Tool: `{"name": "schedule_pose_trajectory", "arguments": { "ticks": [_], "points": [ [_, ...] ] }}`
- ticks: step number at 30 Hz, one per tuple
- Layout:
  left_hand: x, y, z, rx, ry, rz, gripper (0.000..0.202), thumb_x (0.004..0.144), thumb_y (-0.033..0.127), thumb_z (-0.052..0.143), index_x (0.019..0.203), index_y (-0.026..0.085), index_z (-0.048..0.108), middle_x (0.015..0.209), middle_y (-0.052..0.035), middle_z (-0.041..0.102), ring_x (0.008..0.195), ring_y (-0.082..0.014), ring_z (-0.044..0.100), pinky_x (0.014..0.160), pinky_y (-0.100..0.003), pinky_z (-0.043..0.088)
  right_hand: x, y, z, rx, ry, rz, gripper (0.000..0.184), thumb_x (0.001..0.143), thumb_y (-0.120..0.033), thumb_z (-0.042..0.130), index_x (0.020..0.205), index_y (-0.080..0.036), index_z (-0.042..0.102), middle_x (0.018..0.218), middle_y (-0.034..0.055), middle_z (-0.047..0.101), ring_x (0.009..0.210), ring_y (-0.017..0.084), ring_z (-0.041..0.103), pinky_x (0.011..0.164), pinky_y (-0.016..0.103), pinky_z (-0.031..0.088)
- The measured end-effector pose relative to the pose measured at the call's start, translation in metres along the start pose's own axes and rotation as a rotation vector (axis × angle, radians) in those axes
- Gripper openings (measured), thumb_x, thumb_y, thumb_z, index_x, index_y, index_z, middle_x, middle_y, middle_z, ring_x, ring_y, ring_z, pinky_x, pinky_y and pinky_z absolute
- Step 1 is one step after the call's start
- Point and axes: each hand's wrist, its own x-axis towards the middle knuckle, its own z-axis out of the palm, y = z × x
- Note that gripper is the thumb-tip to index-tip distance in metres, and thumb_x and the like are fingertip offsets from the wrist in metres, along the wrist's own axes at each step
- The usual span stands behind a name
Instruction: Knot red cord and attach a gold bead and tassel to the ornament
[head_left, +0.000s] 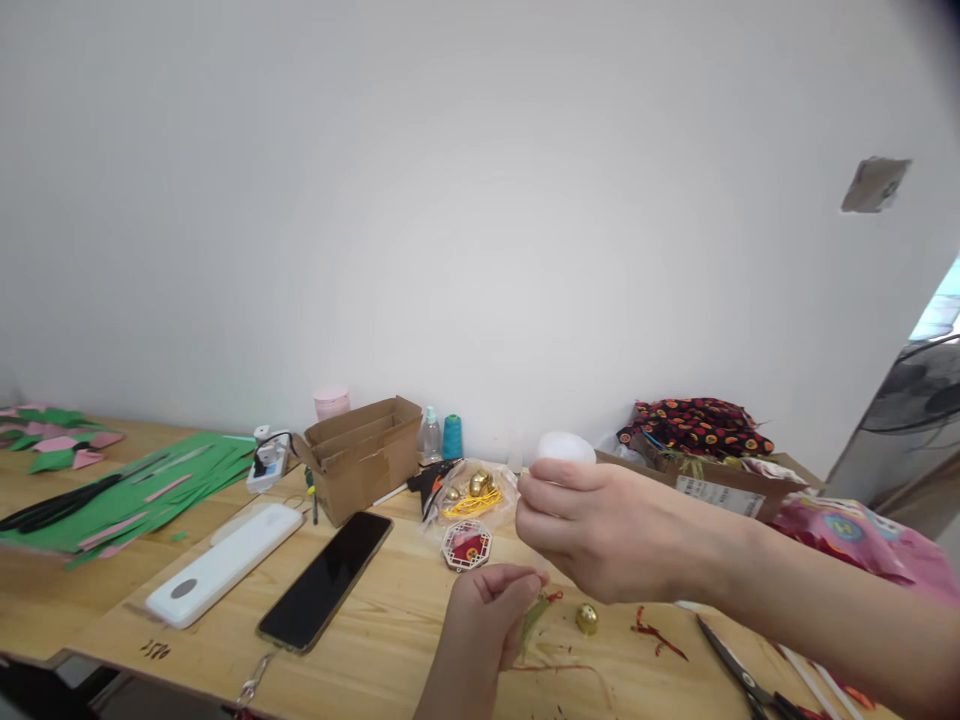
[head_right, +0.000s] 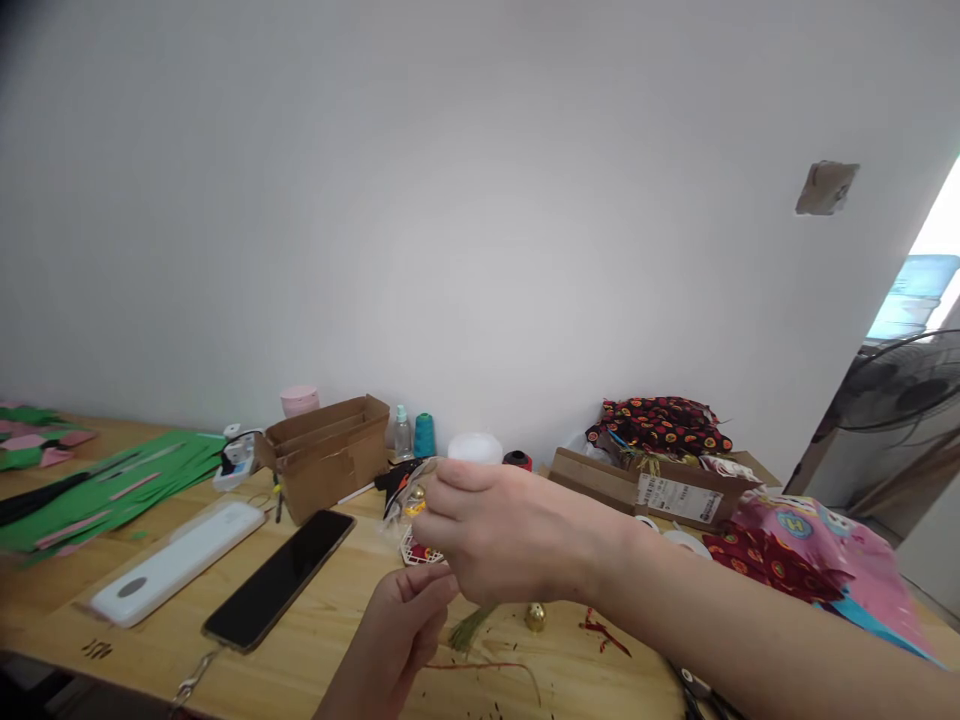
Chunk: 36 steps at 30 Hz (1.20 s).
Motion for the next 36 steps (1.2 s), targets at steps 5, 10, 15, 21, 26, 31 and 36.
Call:
{"name": "schedule_pose_trajectory", "arguments": {
  "ticks": [5,10,15,21,26,31,36],
  "points": [
    [-0.0032,0.0045,-0.001,-0.026,-0.009,0.041,0.021,0.055,0.028,0.069,0.048,0.014,0.055,0.031,0.0132,0.024,0.033,-0.0008,0.01,0.034,-0.017,0.006,0.0056,0.0064,-0.0008,0.024,-0.004,-0.022,0.019,0.079,-0.012,0.05,0.064,-0.016,0.06,0.075,0.0014,0.053,0.08,0.017,0.048,0.082,0.031,0.034],
    [-0.0035,0.0062,-0.0013,-0.029,-0.012,0.048,0.023,0.057,0.027,0.068,0.047,0.014,0.052,0.032,0.0131,0.024,0.033,-0.0009,0.01,0.034,-0.017,0.005,0.0074,0.0086,0.0003,0.014,0.014,-0.024,0.02,0.077,-0.009,0.051,0.06,-0.017,0.059,0.072,0.0012,0.052,0.077,0.016,0.047,0.079,0.031,0.035],
    [-0.0042,0.0062,-0.0024,-0.046,-0.002,0.029,0.02,0.056,0.026,0.068,0.05,0.014,0.055,0.033,0.0136,0.023,0.033,-0.0005,0.008,0.033,-0.016,0.005,0.0079,0.0097,0.0019,0.013,0.02,-0.02,0.021,0.077,-0.009,0.052,0.059,-0.017,0.058,0.072,0.0007,0.051,0.074,0.016,0.046,0.077,0.031,0.036],
    [-0.0036,0.0051,-0.0032,-0.066,-0.008,0.028,0.02,0.056,0.025,0.069,0.049,0.014,0.054,0.034,0.0133,0.023,0.034,-0.0004,0.009,0.033,-0.016,0.005,0.0076,0.0104,0.003,0.015,0.024,-0.015,0.021,0.079,-0.009,0.049,0.061,-0.016,0.058,0.071,0.001,0.051,0.073,0.015,0.045,0.076,0.03,0.035],
    [-0.0015,0.0045,-0.0025,-0.076,-0.012,0.03,0.018,0.055,0.025,0.07,0.05,0.013,0.057,0.033,0.0134,0.022,0.033,-0.0004,0.009,0.032,-0.015,0.006,0.0088,0.0111,0.0011,0.017,0.015,-0.016,0.023,0.079,-0.008,0.049,0.059,-0.016,0.057,0.07,0.0008,0.05,0.071,0.015,0.043,0.073,0.029,0.034],
    [-0.0031,0.0036,-0.0018,-0.077,-0.019,0.026,0.016,0.055,0.024,0.069,0.051,0.013,0.058,0.033,0.0135,0.022,0.034,-0.0005,0.008,0.033,-0.016,0.005,0.0086,0.0112,0.0007,0.021,0.013,-0.014,0.024,0.078,-0.007,0.048,0.058,-0.016,0.057,0.069,0.0007,0.049,0.071,0.015,0.043,0.073,0.029,0.034],
    [-0.0049,0.0062,0.0003,-0.07,-0.016,0.037,0.017,0.057,0.024,0.068,0.051,0.013,0.057,0.035,0.0132,0.022,0.035,-0.001,0.008,0.033,-0.016,0.005,0.0089,0.0112,-0.0007,0.032,0.006,-0.014,0.025,0.077,-0.005,0.048,0.056,-0.017,0.056,0.069,0.0012,0.049,0.072,0.015,0.042,0.073,0.029,0.033]
  ]
}}
